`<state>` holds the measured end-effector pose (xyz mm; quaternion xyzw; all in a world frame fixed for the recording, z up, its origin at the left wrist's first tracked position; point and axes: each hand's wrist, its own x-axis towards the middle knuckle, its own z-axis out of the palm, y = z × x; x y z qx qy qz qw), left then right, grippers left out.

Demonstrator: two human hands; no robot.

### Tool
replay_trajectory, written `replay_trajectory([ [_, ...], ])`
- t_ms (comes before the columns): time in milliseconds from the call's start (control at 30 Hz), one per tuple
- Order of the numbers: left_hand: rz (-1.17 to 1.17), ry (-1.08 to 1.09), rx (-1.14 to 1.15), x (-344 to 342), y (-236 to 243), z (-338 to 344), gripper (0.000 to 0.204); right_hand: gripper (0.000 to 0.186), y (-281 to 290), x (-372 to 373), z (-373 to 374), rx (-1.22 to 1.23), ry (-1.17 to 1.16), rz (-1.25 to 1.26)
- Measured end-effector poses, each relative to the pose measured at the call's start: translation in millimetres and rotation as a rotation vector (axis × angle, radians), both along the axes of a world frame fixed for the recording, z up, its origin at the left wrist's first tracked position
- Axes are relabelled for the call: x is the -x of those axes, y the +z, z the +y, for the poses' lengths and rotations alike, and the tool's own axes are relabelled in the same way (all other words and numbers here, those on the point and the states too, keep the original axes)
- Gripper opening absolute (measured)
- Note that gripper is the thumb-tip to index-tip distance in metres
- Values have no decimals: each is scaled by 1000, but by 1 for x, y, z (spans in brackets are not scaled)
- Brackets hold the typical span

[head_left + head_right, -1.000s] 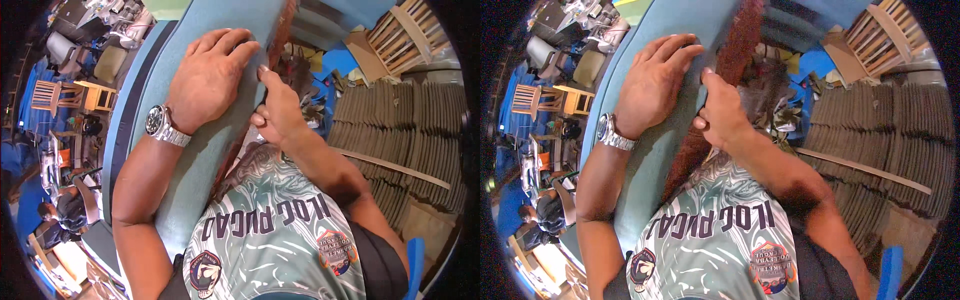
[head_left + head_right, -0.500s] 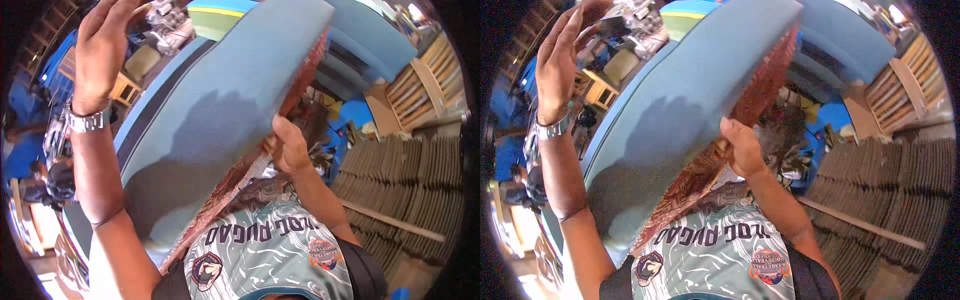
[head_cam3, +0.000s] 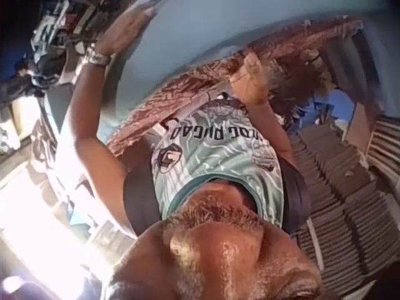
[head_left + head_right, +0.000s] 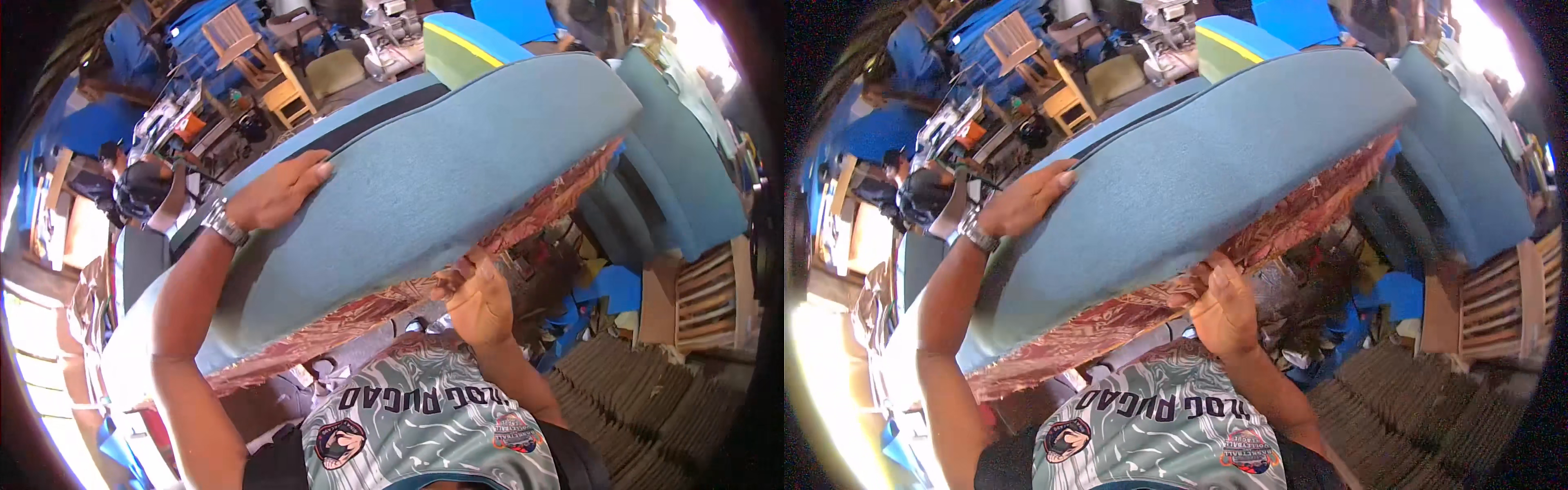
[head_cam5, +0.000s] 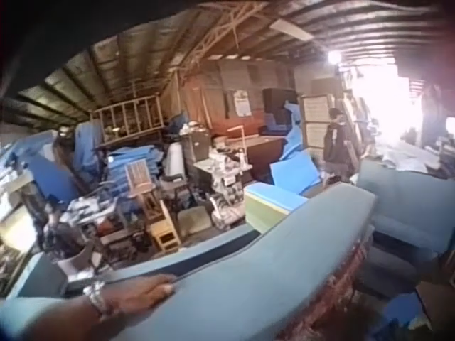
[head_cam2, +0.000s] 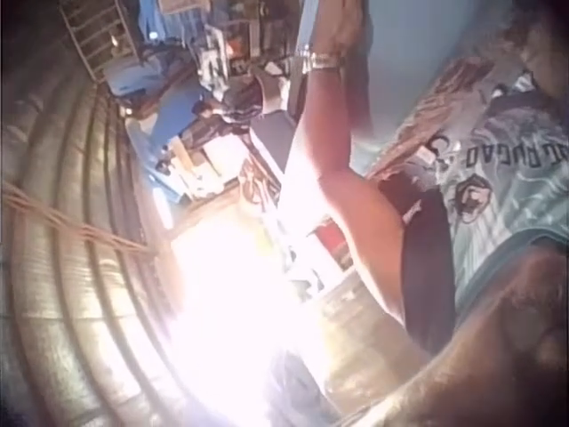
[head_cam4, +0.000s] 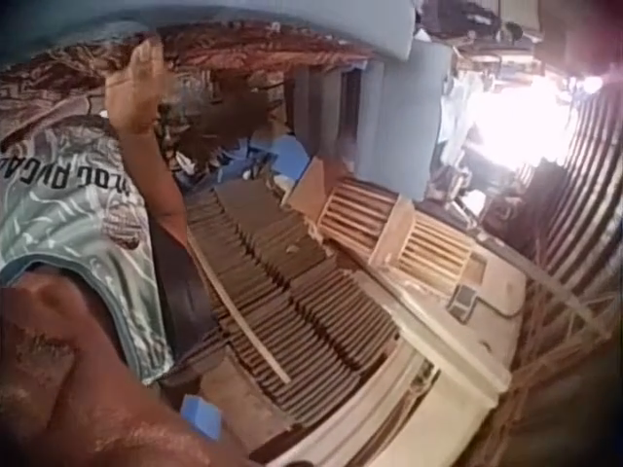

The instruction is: Secure fabric onto a sofa frame using a pneumatic stapler and hand stretching.

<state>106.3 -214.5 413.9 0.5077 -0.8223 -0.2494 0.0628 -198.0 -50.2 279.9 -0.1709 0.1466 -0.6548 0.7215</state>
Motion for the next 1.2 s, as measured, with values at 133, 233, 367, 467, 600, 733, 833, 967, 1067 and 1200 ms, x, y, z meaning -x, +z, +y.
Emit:
replay_trajectory([
  [133,89,107,-187,-7,6,0,65,32,17,-13,-14,-97,157,25],
  [233,113,90,-75,-7,13,8,65,35,14,-13,-24,-34,126,366],
  [367,98,122,-126,-1,11,10,62,44,5,-3,-33,76,92,481],
  [467,128,92,-247,10,3,-15,59,37,-3,3,-34,134,95,472],
  [600,177,-27,-389,33,-9,-72,63,29,-6,-11,-32,141,56,401],
  [733,402,-222,-618,80,-22,-118,68,33,-10,-20,-30,163,-11,416],
  [833,437,-282,-535,102,-22,-122,76,36,-13,-19,-29,136,-10,410],
  [967,308,-330,-176,106,-23,-98,78,34,-15,-15,-28,187,31,405],
  [1067,300,-340,-111,96,-19,-90,77,33,-16,-17,-28,198,23,387],
  [1200,490,-289,-303,99,-9,-107,71,34,-18,-19,-30,218,58,362],
])
